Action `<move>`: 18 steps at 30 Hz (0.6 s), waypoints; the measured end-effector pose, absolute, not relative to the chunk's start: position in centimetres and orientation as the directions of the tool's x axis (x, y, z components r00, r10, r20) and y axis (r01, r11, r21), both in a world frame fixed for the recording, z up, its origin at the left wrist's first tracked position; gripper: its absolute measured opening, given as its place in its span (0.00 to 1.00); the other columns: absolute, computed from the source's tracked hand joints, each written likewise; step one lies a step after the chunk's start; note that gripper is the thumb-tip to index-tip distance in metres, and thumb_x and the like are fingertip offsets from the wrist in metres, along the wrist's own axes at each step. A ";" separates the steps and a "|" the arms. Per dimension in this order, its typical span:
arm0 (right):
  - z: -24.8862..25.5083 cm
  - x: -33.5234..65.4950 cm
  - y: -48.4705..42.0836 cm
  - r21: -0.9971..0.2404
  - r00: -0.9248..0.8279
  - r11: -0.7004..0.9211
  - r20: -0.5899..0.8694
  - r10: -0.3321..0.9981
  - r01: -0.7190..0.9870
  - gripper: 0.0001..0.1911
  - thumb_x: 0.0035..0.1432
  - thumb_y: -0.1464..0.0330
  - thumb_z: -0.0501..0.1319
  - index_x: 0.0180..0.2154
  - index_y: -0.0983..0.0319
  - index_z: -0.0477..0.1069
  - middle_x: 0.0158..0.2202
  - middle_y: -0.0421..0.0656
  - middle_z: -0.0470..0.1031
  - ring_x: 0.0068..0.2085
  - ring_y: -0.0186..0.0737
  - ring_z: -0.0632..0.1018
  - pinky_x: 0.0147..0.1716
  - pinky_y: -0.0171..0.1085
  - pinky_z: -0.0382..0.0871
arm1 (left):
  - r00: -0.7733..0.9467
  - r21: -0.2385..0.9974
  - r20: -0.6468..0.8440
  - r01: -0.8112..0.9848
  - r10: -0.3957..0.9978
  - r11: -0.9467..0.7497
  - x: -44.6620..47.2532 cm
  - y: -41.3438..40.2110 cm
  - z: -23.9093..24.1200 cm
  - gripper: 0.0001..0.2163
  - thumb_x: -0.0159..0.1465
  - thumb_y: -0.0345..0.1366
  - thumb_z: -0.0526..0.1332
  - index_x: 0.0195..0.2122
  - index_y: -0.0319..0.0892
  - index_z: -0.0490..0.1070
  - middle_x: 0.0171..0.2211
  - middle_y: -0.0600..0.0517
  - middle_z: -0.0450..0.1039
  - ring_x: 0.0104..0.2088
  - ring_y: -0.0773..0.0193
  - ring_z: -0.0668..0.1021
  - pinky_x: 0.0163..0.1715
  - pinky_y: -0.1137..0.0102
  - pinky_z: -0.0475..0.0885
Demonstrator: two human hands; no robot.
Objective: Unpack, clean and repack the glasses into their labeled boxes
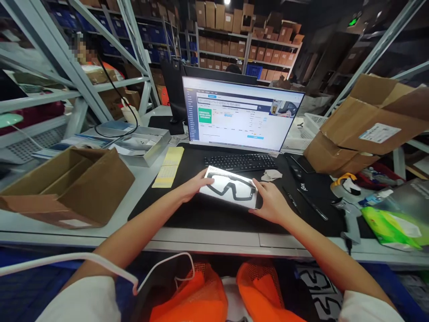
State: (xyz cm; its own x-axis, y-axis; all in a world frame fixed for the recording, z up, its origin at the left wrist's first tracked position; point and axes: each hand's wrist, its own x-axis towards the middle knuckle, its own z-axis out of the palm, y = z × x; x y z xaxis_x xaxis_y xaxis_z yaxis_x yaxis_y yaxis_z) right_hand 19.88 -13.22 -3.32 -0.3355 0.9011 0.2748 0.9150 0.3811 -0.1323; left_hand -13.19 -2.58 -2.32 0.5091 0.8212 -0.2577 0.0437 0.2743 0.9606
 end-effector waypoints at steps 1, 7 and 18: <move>-3.3 19.6 -12.9 -0.135 -0.332 0.380 0.282 0.900 0.915 0.59 0.45 0.54 0.77 0.72 0.63 0.54 0.58 0.60 0.71 0.56 0.65 0.74 0.57 0.60 0.70 | 0.461 0.963 -0.238 -0.001 0.855 0.269 -13.0 -2.6 -2.0 0.44 0.55 0.44 0.74 0.71 0.47 0.58 0.62 0.44 0.73 0.58 0.50 0.78 0.57 0.61 0.73; -3.7 19.9 -11.8 -0.038 -0.388 0.435 0.388 0.836 0.900 0.48 0.51 0.55 0.74 0.69 0.60 0.61 0.58 0.57 0.70 0.56 0.62 0.74 0.55 0.57 0.72 | 0.256 0.976 -0.163 -0.097 0.953 0.193 -14.8 -2.3 -0.6 0.51 0.49 0.41 0.77 0.73 0.49 0.55 0.52 0.46 0.77 0.51 0.50 0.81 0.50 0.60 0.77; -5.2 22.3 -10.5 -0.015 -0.504 0.551 0.384 0.774 0.834 0.52 0.54 0.53 0.72 0.72 0.63 0.55 0.60 0.59 0.68 0.59 0.62 0.72 0.62 0.63 0.65 | 0.211 0.993 -0.115 -0.003 0.971 0.118 -17.7 -5.1 -1.6 0.48 0.48 0.46 0.77 0.69 0.42 0.60 0.57 0.41 0.75 0.59 0.43 0.76 0.58 0.52 0.73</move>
State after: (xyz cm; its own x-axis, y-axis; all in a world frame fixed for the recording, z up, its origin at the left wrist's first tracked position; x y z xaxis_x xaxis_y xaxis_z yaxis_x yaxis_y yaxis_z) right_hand 22.33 -10.48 -5.17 -0.5041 0.7736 0.3839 0.8344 0.5510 -0.0148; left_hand -17.66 -5.11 -1.60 0.2107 0.9708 -0.1149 -0.0035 0.1183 0.9930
